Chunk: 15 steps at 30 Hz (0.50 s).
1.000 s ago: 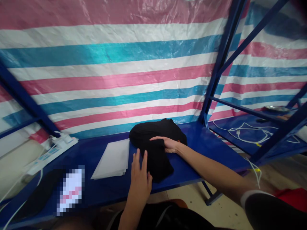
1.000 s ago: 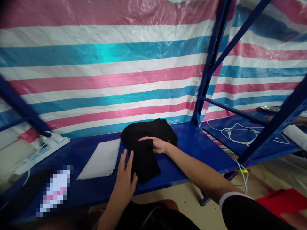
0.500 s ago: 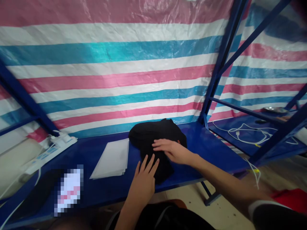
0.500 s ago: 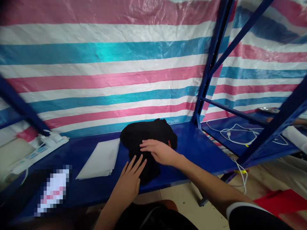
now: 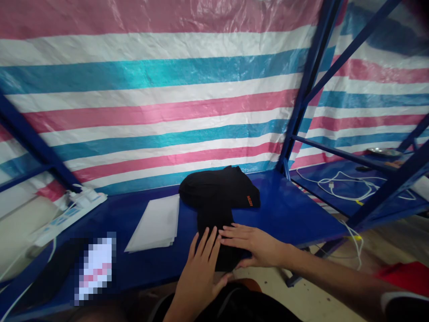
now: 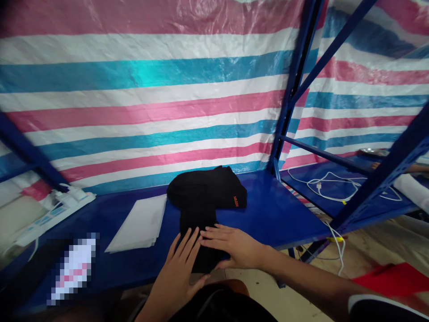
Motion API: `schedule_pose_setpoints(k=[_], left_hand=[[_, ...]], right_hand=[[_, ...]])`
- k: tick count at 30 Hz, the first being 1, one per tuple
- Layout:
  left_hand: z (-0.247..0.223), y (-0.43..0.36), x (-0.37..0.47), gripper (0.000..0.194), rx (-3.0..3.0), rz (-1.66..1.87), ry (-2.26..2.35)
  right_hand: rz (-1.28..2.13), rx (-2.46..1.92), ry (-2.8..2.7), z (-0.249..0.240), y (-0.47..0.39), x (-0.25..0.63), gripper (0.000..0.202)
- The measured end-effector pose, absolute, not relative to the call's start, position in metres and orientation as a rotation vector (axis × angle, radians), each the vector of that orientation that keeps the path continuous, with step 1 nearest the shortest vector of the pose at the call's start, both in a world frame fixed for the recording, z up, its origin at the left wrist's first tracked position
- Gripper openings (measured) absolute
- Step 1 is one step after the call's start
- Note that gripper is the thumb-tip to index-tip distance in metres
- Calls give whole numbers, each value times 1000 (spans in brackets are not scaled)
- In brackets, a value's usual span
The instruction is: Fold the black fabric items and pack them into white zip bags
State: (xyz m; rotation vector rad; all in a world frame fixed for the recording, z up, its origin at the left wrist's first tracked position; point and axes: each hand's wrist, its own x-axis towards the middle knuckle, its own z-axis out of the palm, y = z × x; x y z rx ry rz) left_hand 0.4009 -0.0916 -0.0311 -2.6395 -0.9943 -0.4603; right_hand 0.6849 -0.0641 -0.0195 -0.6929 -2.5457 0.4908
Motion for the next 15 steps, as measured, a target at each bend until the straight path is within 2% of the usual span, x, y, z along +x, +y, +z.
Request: schedule_pose_setpoints(k=[3, 6, 10, 15], left_hand=[[-34, -96, 396, 71, -2618, -448, -968], [-30, -98, 392, 69, -2634, -472, -934], [-12, -93, 390, 63, -2707, -472, -855], [7, -78, 389, 46, -2907, -449, -830]], right_hand=[[452, -696, -2510, -23, -72, 684, 77], [374, -731, -2532, -22, -79, 682, 68], [252, -785, -2554, -15, -83, 680, 62], [195, -694, -2586, -3, -73, 677, 47]])
